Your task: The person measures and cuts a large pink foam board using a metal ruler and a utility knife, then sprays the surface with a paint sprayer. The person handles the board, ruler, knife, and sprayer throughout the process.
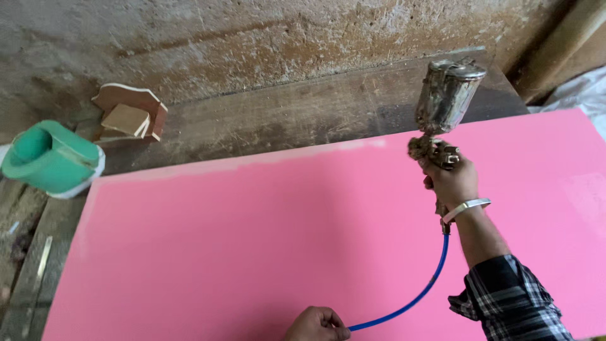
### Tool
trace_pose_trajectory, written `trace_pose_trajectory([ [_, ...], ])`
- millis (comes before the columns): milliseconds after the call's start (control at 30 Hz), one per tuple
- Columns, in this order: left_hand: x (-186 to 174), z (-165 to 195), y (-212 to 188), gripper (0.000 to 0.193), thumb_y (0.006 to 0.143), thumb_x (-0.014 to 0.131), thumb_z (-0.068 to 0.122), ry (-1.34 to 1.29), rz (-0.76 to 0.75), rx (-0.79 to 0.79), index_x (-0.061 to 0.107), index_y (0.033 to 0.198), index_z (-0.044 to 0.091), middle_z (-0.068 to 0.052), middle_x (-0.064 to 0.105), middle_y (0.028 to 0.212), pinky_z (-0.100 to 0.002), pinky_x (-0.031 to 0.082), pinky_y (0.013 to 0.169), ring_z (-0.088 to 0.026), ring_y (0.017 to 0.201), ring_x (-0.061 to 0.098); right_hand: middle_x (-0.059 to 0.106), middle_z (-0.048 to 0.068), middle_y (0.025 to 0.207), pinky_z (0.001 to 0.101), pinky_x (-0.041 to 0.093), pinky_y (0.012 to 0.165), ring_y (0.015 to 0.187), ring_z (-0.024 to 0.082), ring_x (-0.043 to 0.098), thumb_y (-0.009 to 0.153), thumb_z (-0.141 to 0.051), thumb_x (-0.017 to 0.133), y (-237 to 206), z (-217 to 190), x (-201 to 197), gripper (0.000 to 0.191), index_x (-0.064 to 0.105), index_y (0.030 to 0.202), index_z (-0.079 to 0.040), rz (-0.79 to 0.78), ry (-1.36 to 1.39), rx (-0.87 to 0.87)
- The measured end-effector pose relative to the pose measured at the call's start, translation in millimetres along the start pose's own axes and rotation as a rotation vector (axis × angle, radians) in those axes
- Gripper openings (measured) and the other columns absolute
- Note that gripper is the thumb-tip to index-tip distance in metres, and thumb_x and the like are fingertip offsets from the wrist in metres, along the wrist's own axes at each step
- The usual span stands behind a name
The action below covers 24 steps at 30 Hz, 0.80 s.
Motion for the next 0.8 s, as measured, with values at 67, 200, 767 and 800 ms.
trace_pose_trajectory([
  [67, 13, 23, -1, 0.024, 0.087, 0.088, 0.022, 0.101, 0.044, 0.090, 0.074, 0.093, 0.004, 0.000, 0.070, 0.078, -0.022, 0.055, 0.066, -0.003, 0.071, 0.065, 0.067, 0.006, 0.079, 0.0302, 0.053, 0.050, 0.058, 0.014, 0.063, 0.092, -0.008, 0.076, 10, 7, -9, 0.028, 0.068, 0.116, 0.004, -0.071, 0.069, -0.001],
  [200, 44, 53, -5, 0.021, 0.085, 0.086, 0.021, -0.091, 0.139, 0.051, 0.072, 0.090, 0.006, 0.000, 0.069, 0.071, -0.023, 0.050, 0.053, -0.006, 0.059, 0.060, 0.068, 0.007, 0.080, 0.0309, 0.052, 0.050, 0.059, 0.013, 0.063, 0.091, -0.007, 0.077, 29, 11, -39, 0.032, 0.067, 0.119, 0.000, -0.071, 0.013, -0.072],
  [767, 78, 106, 2, 0.020, 0.084, 0.085, 0.017, -0.112, 0.131, 0.072, 0.070, 0.089, 0.004, 0.002, 0.069, 0.072, -0.023, 0.048, 0.052, -0.006, 0.057, 0.059, 0.069, 0.004, 0.082, 0.0277, 0.055, 0.051, 0.060, 0.012, 0.064, 0.090, -0.006, 0.073, 53, 16, -82, 0.046, 0.063, 0.134, -0.007, -0.066, 0.054, 0.029],
  [800, 76, 105, 5, 0.020, 0.085, 0.085, 0.019, -0.100, 0.144, 0.069, 0.071, 0.089, 0.005, 0.002, 0.069, 0.071, -0.023, 0.048, 0.052, -0.006, 0.057, 0.058, 0.070, 0.004, 0.083, 0.0272, 0.054, 0.051, 0.060, 0.012, 0.064, 0.089, -0.004, 0.073, 55, 14, -87, 0.046, 0.064, 0.134, -0.006, -0.026, 0.025, 0.006],
])
Point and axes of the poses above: each hand's wrist, its own y-axis towards the middle knuckle, its own x-axis out of the palm, z = x × y, the point moved 9 cm from there along y, towards the middle knuckle
